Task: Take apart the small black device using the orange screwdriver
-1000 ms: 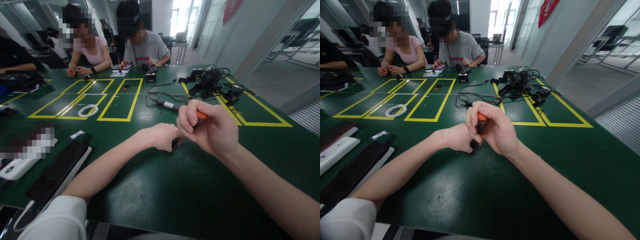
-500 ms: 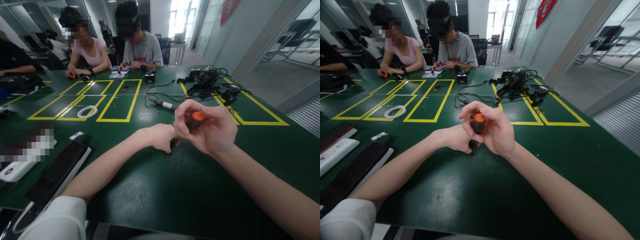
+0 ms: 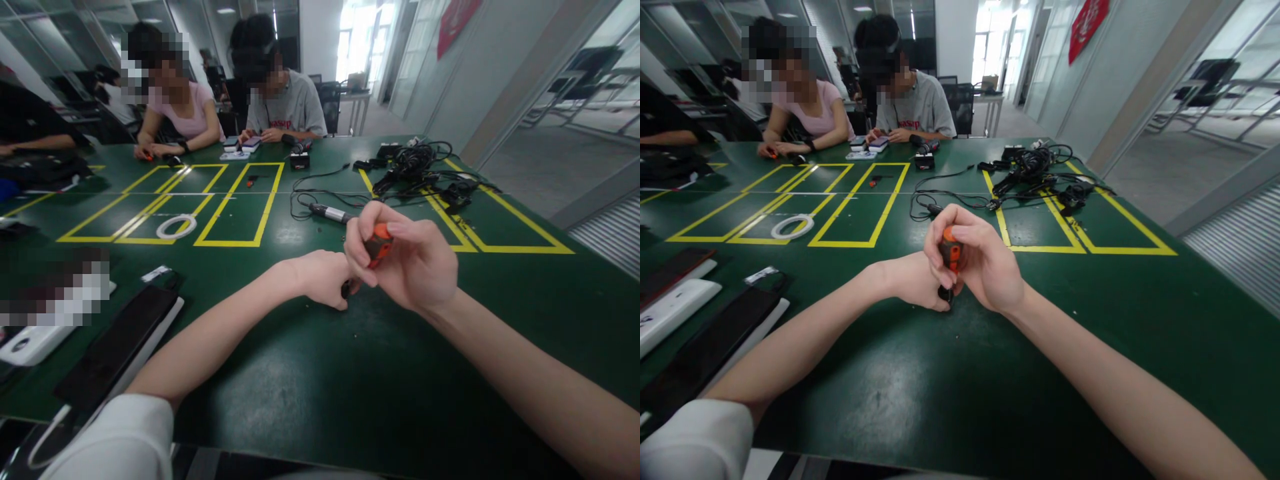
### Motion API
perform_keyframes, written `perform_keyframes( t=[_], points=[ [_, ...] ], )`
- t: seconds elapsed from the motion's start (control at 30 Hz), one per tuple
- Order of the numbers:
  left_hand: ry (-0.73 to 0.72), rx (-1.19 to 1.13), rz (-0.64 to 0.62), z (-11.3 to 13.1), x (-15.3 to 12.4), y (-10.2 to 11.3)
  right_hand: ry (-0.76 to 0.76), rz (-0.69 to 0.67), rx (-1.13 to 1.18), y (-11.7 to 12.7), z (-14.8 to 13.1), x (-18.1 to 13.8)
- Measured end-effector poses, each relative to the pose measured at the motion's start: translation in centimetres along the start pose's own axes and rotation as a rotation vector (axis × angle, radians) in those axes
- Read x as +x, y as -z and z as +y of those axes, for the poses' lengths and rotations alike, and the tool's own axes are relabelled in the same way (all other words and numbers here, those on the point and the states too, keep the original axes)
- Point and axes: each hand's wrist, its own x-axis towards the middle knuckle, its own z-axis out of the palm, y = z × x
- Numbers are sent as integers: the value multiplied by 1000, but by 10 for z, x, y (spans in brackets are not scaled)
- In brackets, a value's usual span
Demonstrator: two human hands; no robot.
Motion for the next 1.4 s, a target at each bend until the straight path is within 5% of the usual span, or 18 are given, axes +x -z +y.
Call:
perform_keyframes(
  t=[1.4],
  points=[
    [24, 50, -2, 1, -2, 1, 22, 65, 31, -5, 7, 1]
  ],
)
